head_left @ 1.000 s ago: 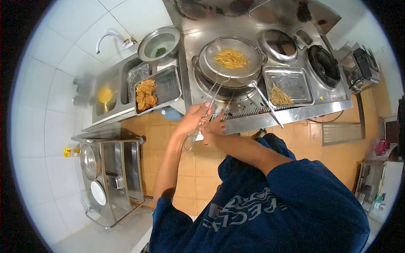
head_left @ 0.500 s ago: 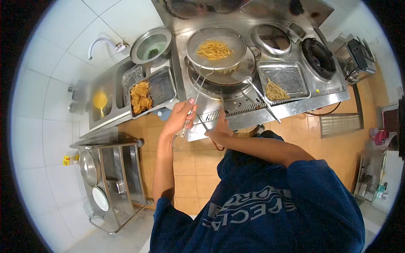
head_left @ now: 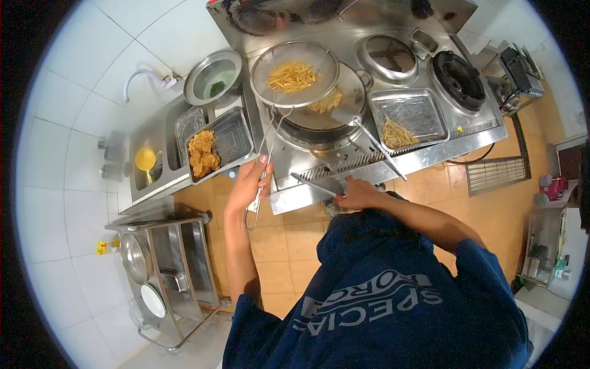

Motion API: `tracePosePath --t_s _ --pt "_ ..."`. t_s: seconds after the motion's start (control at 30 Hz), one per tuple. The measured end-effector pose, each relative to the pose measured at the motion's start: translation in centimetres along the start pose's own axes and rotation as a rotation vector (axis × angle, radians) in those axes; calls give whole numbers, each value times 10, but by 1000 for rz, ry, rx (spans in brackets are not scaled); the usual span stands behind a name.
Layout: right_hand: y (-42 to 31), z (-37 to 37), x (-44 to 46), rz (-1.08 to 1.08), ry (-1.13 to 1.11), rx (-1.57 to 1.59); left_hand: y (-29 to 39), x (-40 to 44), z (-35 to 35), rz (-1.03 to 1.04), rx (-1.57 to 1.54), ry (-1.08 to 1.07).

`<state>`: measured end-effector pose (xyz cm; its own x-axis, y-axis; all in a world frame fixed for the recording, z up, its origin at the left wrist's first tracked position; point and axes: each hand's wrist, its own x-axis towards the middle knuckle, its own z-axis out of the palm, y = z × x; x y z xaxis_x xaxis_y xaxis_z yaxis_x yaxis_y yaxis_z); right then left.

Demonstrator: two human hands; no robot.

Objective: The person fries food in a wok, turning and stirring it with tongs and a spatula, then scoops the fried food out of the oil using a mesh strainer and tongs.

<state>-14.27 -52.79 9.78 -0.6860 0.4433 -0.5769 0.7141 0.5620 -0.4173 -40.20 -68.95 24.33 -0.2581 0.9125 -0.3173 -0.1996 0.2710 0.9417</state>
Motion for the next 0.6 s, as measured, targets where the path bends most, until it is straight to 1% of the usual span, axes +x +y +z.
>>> tracePosePath --t_s 0.07,0.13,0.2,0.23,0.3,0.33,0.4,0.43,0.5,0.53,0.6 --pt "13 -27 -6 18 2 7 -5 1 -2 -17 -13 11" --pt "28 -57 -15 -155 92 -130 -6 1 -3 -44 -4 38" --pt "34 -99 -35 -231 9 -206 -4 3 -2 -67 15 61" --pt "58 -106 -35 -211 46 -144 -3 2 0 -79 33 82" --pt "57 -163 -77 -134 -6 -71 -4 2 4 -82 46 112" --pt "62 -188 -95 -152 -25 -22 -11 2 5 -103 48 125" --pt "93 -214 -121 -235 194 44 -22 2 8 -144 21 131" --pt "94 -230 -127 -248 188 31 -24 3 12 -138 12 146" --pt "93 -256 -137 -216 367 119 -28 7 25 -180 -16 164" --pt "90 -263 -131 -220 371 120 -38 13 27 -183 -75 153" --pt "75 -278 -112 -262 491 -51 -47 20 36 -182 -50 145"
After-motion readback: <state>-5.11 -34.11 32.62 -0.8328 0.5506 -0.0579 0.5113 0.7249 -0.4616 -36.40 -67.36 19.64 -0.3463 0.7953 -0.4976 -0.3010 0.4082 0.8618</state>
